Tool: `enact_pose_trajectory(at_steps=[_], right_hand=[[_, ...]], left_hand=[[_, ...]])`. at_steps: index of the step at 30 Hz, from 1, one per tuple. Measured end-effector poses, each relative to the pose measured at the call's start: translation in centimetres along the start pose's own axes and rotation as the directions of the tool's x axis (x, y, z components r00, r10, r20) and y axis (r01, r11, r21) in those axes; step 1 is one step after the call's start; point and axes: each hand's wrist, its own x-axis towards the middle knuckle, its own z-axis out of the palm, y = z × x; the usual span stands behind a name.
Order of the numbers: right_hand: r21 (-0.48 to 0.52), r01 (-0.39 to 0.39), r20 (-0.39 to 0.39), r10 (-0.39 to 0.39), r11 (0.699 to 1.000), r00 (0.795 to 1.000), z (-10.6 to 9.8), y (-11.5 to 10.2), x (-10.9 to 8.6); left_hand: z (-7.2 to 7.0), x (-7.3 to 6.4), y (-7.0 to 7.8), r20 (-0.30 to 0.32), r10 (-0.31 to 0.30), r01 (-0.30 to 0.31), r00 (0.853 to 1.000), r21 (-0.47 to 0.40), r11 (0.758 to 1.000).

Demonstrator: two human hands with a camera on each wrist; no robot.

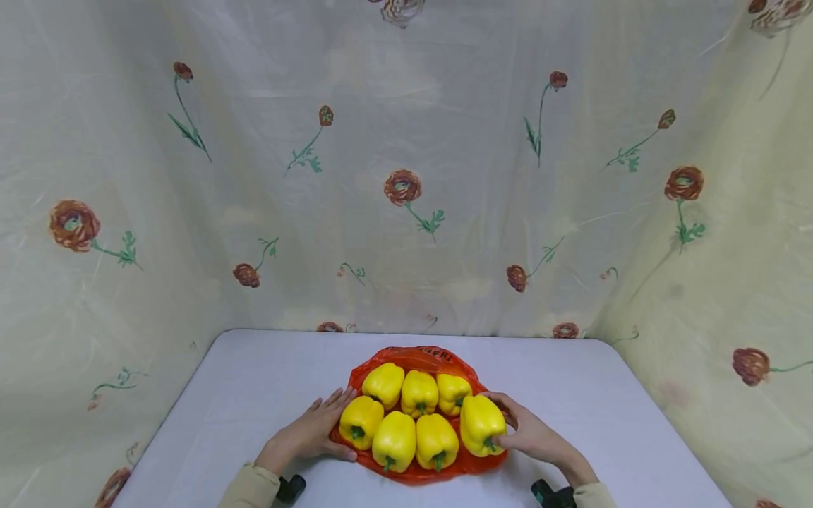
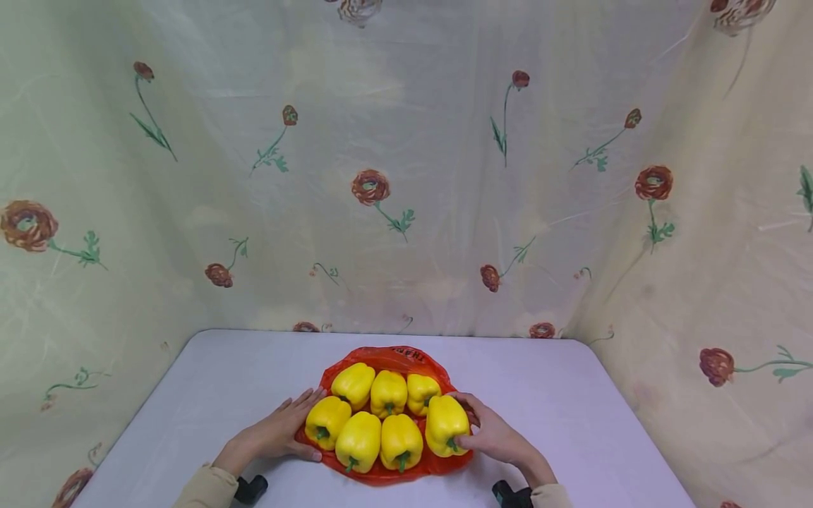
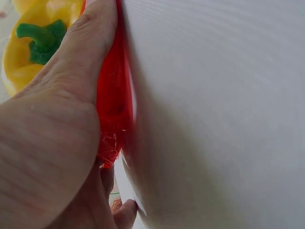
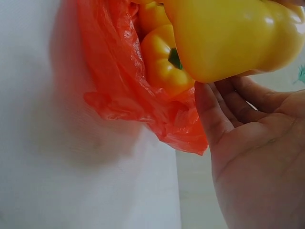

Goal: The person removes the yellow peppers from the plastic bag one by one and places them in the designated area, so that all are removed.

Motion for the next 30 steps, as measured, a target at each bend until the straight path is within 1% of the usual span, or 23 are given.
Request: enact_pose_trajectory(at_steps=[9, 18, 24, 27, 30], right_hand=[[-0.016, -0.002, -0.043, 0.001, 1.000, 0.999, -0.5, -0.2, -0.1], [-0.029, 0.039, -0.061, -0.041, 0.999, 0.997, -0.7, -0.3, 0.1], [-0.014, 0.029, -0.109, -0.030, 0.999, 0.994, -1.2, -0.4, 0.6], [-0.014, 0.034, -0.137, -0.036, 0.999, 0.990, -1.7, -0.6, 0.9], [-0.011, 0.055, -0.156, -0.056, 0.998, 0.986, -2.4, -0.7, 1.1]], left_hand=[[0.1, 0.1, 0.0, 0.005, -0.004, 0.004, 1.000, -0.005, 1.000], [0.0, 0.1, -0.1, 0.003, 0.002, -0.002, 1.000, 0.007, 1.000], [0.0, 0.0, -0.1, 0.013, 0.004, -0.004, 1.000, -0.006, 1.000], [0.0, 0.0, -0.2, 0.014, 0.004, -0.004, 1.000, -0.007, 1.000], [0.0, 0.0, -0.1, 0.011, 0.000, 0.000, 1.000, -0.003, 1.000]])
